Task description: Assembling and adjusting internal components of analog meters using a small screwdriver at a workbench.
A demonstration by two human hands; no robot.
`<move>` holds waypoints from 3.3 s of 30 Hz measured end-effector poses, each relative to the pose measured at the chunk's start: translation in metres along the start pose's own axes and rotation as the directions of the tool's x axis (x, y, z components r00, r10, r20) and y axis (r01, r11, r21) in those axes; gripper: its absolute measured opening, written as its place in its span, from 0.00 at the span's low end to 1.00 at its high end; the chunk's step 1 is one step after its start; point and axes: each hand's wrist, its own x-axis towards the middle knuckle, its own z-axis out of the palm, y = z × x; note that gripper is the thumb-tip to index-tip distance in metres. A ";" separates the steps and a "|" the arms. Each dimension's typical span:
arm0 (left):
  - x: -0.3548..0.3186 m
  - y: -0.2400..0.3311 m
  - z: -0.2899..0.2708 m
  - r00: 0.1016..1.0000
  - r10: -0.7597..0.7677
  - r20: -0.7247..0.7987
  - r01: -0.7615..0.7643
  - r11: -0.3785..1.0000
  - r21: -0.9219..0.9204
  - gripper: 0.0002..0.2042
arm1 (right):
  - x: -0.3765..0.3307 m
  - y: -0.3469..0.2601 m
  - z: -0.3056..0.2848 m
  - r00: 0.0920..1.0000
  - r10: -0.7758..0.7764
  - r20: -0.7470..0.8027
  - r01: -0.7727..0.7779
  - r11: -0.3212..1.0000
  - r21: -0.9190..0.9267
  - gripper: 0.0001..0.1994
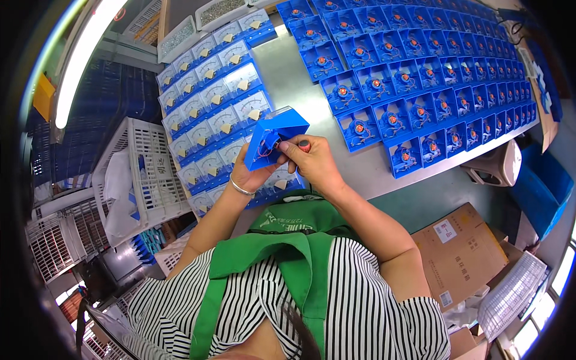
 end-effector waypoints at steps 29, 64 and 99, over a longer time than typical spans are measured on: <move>-0.002 0.040 0.055 0.980 0.198 0.021 -0.118 0.488 0.865 0.45 | -0.011 0.028 -0.016 0.996 0.092 -0.003 -0.082 0.899 0.429 0.06; -0.005 0.036 0.047 0.978 0.200 0.062 -0.139 0.400 0.906 0.46 | -0.011 0.029 -0.023 0.975 0.221 0.003 -0.209 0.919 0.334 0.05; -0.003 0.023 0.022 0.886 0.374 0.275 -0.260 -0.090 0.961 0.42 | -0.049 -0.063 0.003 0.746 -0.486 0.456 0.664 0.485 -0.570 0.20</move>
